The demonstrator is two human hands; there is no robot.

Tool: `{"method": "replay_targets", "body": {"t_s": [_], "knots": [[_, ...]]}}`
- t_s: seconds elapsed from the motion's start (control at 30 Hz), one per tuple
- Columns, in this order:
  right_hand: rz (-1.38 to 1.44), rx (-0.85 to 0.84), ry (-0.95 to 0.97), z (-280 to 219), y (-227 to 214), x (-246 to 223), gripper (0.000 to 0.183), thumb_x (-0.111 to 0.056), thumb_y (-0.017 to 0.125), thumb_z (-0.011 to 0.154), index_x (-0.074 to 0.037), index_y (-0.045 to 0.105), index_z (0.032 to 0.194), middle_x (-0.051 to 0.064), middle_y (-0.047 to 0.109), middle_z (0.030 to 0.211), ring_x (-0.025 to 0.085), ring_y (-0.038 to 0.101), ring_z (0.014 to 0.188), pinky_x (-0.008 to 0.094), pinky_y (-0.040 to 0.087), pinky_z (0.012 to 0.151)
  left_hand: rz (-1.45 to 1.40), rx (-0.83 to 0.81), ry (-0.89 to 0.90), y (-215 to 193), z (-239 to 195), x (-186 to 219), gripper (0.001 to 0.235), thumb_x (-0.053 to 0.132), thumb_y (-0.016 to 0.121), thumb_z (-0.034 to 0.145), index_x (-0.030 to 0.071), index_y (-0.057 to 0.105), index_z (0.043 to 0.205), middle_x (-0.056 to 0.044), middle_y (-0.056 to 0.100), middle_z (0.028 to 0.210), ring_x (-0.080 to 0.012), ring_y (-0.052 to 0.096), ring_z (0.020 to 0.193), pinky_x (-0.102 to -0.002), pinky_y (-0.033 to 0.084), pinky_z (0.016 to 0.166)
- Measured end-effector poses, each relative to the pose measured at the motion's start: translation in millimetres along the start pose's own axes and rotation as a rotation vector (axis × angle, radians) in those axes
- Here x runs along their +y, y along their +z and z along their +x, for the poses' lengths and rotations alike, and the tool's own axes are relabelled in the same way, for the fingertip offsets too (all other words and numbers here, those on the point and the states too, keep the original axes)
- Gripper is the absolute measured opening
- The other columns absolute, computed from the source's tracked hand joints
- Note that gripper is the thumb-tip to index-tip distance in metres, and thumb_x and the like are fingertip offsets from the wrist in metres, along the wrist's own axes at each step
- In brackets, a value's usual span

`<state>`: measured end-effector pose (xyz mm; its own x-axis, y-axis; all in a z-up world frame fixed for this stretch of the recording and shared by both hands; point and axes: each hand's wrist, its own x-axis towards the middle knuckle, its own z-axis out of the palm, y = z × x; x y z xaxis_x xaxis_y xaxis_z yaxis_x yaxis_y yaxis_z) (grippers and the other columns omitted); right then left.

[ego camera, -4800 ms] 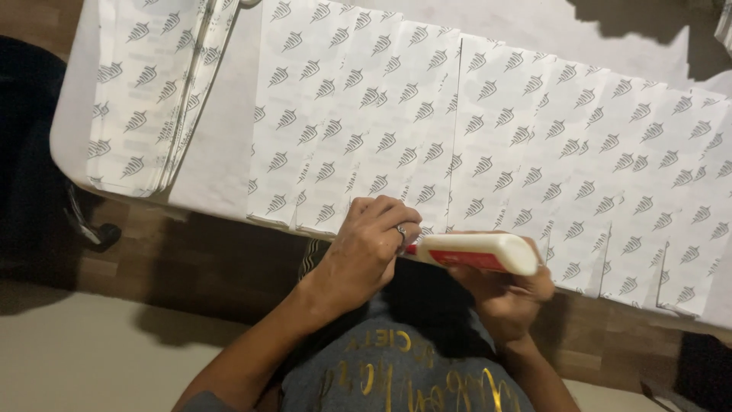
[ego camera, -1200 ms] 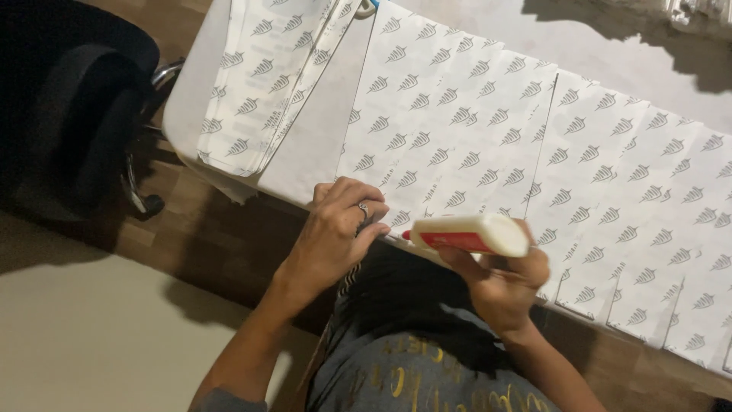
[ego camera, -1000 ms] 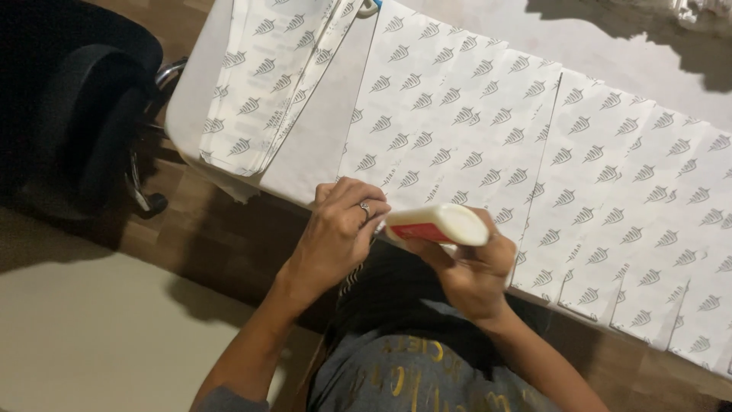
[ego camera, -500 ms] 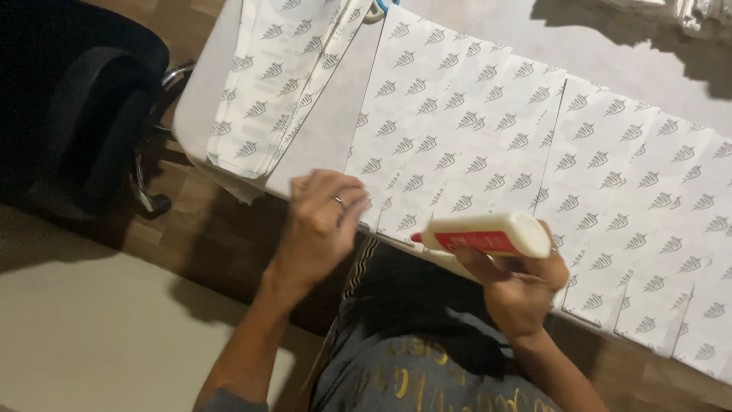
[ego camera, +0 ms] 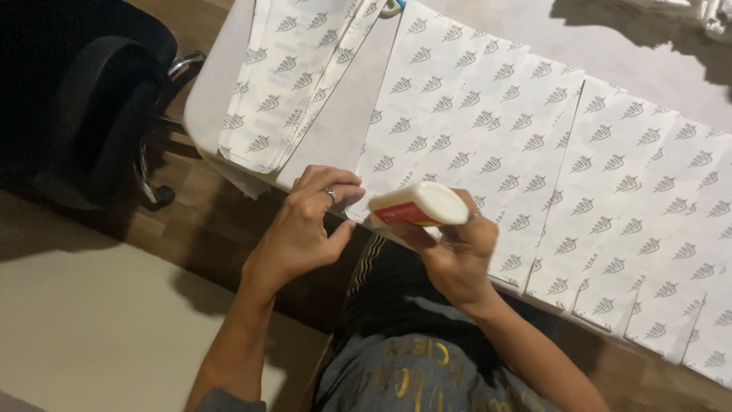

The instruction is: The person arranges multiple printed paper bag templates on a table, applies liquid glue to the edges using a bottle, and folds the edges to assemble the bags.

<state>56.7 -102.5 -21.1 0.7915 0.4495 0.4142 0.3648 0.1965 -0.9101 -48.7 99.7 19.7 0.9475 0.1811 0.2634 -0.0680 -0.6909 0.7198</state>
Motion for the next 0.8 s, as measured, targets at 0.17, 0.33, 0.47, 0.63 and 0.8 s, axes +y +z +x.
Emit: {"method": "replay_targets", "body": {"t_s": [0.17, 0.33, 0.47, 0.63, 0.8], "knots": [[0.091, -0.025, -0.001, 5, 29, 8, 0.043, 0.011, 0.089, 0.072, 0.01, 0.066, 0.108, 0.02, 0.075, 0.094, 0.027, 0.075, 0.094, 0.045, 0.062, 0.083, -0.044, -0.06, -0.008, -3, -1, -4, 0.047, -0.006, 0.08, 0.063, 0.0, 0.075, 0.109, -0.014, 0.07, 0.116, -0.0385, 0.061, 0.116, -0.045, 0.048, 0.096], [0.079, -0.028, -0.008, 7, 19, 2, 0.042, 0.011, 0.088, 0.073, 0.009, 0.066, 0.109, 0.019, 0.075, 0.096, 0.026, 0.074, 0.097, 0.045, 0.062, 0.084, -0.05, -0.04, -0.004, -4, 1, -2, 0.038, -0.003, 0.081, 0.07, 0.001, 0.076, 0.107, -0.014, 0.072, 0.112, -0.0356, 0.063, 0.112, -0.043, 0.05, 0.094], [0.021, -0.03, 0.028, 7, -9, -17, 0.041, 0.012, 0.086, 0.074, 0.01, 0.065, 0.109, 0.021, 0.075, 0.095, 0.028, 0.072, 0.097, 0.048, 0.062, 0.084, -0.025, -0.016, -0.009, 3, -3, -10, 0.032, 0.001, 0.083, 0.075, 0.0, 0.077, 0.106, -0.013, 0.073, 0.11, -0.0344, 0.065, 0.111, -0.043, 0.051, 0.093], [-0.003, 0.001, 0.03, 0, -20, -13, 0.041, 0.009, 0.086, 0.076, 0.008, 0.064, 0.111, 0.018, 0.074, 0.097, 0.024, 0.069, 0.101, 0.044, 0.06, 0.087, 0.014, 0.009, -0.017, 11, -4, -16, 0.028, 0.002, 0.083, 0.077, 0.003, 0.077, 0.104, -0.009, 0.072, 0.109, -0.031, 0.064, 0.111, -0.041, 0.05, 0.093], [0.036, 0.007, 0.012, 3, 8, -8, 0.042, 0.01, 0.088, 0.073, 0.007, 0.067, 0.109, 0.018, 0.074, 0.095, 0.025, 0.073, 0.096, 0.044, 0.061, 0.084, 0.007, 0.022, -0.04, 12, -3, -13, 0.025, 0.001, 0.082, 0.078, 0.003, 0.078, 0.102, -0.009, 0.072, 0.108, -0.0302, 0.064, 0.11, -0.04, 0.05, 0.091]]}}
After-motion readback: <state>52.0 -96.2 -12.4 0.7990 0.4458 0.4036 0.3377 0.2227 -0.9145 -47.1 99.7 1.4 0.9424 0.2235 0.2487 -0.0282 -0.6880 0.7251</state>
